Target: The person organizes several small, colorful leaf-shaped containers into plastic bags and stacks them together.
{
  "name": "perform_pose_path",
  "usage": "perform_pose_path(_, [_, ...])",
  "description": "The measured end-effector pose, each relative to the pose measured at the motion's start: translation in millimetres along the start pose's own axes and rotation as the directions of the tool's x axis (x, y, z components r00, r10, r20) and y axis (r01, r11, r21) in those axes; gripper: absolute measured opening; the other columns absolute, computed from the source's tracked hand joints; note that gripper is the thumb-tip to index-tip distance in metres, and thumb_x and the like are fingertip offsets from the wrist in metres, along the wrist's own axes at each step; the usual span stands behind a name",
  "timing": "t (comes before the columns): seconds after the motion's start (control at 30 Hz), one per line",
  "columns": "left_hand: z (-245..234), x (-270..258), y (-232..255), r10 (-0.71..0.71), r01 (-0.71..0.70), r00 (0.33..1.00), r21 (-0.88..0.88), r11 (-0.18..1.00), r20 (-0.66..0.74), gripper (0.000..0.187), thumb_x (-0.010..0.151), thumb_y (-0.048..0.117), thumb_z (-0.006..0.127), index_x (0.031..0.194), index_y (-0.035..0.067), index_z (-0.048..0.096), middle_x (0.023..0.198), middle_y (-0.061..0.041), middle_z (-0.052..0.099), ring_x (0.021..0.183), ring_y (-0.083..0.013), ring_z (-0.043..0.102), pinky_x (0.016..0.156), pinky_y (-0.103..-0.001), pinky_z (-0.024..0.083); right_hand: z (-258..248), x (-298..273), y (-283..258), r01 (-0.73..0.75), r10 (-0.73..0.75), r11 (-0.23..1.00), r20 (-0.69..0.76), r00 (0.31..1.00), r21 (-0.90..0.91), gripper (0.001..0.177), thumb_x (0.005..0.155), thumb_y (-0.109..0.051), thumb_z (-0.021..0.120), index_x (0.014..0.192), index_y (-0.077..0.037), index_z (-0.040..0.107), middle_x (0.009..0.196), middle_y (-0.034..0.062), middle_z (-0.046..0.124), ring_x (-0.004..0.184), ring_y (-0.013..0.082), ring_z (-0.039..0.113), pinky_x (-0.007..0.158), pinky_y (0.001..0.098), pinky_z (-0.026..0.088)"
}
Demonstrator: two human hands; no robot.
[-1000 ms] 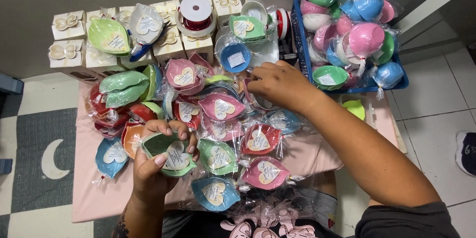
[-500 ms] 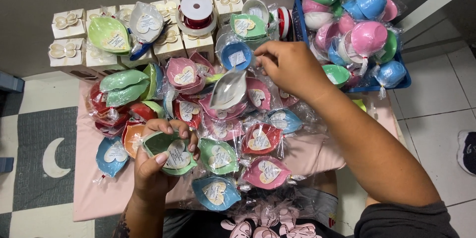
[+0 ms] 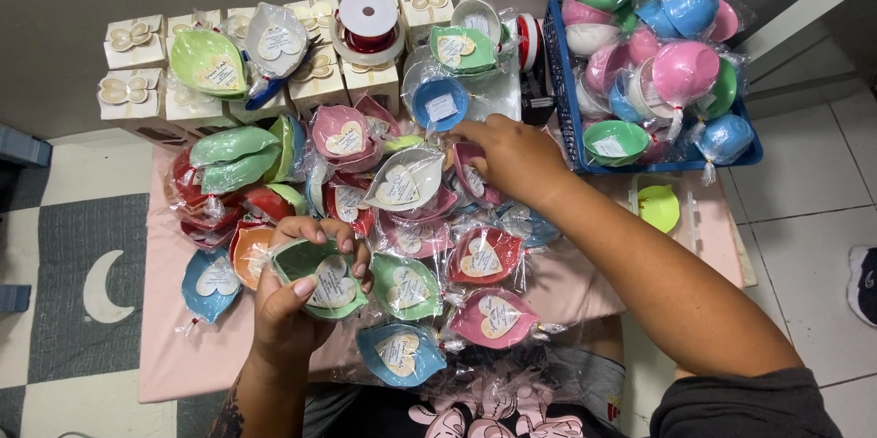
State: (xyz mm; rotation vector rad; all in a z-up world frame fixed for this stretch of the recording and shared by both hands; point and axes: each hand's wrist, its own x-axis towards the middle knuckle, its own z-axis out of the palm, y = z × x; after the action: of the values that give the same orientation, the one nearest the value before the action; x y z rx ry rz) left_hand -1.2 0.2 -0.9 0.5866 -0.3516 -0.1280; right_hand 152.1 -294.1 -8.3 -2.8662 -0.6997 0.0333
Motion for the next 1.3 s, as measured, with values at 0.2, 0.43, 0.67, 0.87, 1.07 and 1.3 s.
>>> perform_pose_path(0.2, [1,0,0,0.000,0.000,1.000,0.004,1.000,-0.003,0.037,0.092,0.015,0.076,0.120,0.007,0.053,0.110,-0.020,0.052,0.093,-0.0333,0.059,0.076,-0.042,0.055,25,9,13,0.077,-0.084,0.995,-0.115,0.990,-0.060,0.009,0.089,-0.017,0.076,0.094,-0.012,0.070,0.092,0.0074,0.057,0.076,0.0334,0.063,0.035,0.0475,0.043])
perform_pose_path(0.43, [3,0,1,0.007,-0.007,1.000,0.023,1.000,-0.004,0.037,0.092,0.017,0.075,0.120,0.007,0.053,0.110,-0.020,0.053,0.093,-0.0331,0.058,0.074,-0.042,0.055,-12,4,4,0.091,-0.093,0.994,-0.031,0.995,-0.055,0.029,0.087,-0.017,0.081,0.115,-0.015,0.073,0.104,0.0052,0.065,0.103,0.0331,0.063,0.055,0.0473,0.058])
perform_pose_path(0.67, [7,-1,1,-0.003,0.003,1.000,0.004,1.000,-0.010,0.036,0.092,0.014,0.075,0.119,0.006,0.053,0.111,-0.020,0.054,0.094,-0.0331,0.060,0.076,-0.043,0.056,6,10,7,0.013,0.007,0.995,0.206,0.979,-0.099,0.028,0.091,-0.027,0.077,0.118,-0.021,0.073,0.114,0.0073,0.061,0.106,0.0319,0.063,0.059,0.0478,0.057])
perform_pose_path(0.87, [6,-2,3,0.011,-0.011,1.000,0.020,1.000,-0.004,0.035,0.093,0.014,0.073,0.120,0.006,0.053,0.111,-0.021,0.054,0.094,-0.0335,0.060,0.076,-0.043,0.056,6,12,18,0.053,-0.044,0.996,0.119,0.992,-0.072,0.012,0.094,-0.025,0.075,0.103,-0.016,0.072,0.105,0.0048,0.063,0.095,0.0282,0.063,0.051,0.0437,0.052])
perform_pose_path(1.07, [-16,-4,-18,0.087,-0.073,0.993,0.168,0.983,-0.080,0.051,0.088,0.021,0.070,0.125,0.003,0.039,0.112,-0.024,0.051,0.097,-0.0328,0.062,0.078,-0.046,0.063,-52,-7,-5,0.217,-0.230,0.973,-0.292,0.928,-0.078,0.010,0.097,-0.021,0.077,0.103,-0.014,0.071,0.091,0.0068,0.067,0.094,0.0317,0.073,0.083,0.0411,0.060])
perform_pose_path(1.3, [11,4,-15,-0.019,0.084,0.991,0.495,0.865,-0.135,0.062,0.092,0.032,0.072,0.135,0.006,0.035,0.129,-0.021,0.054,0.109,-0.0280,0.063,0.090,-0.041,0.064,-76,-29,-65,0.322,-0.136,0.796,-0.367,0.920,0.512,0.011,0.098,-0.010,0.074,0.107,-0.015,0.079,0.087,0.0078,0.076,0.081,0.0271,0.073,0.071,0.0364,0.057])
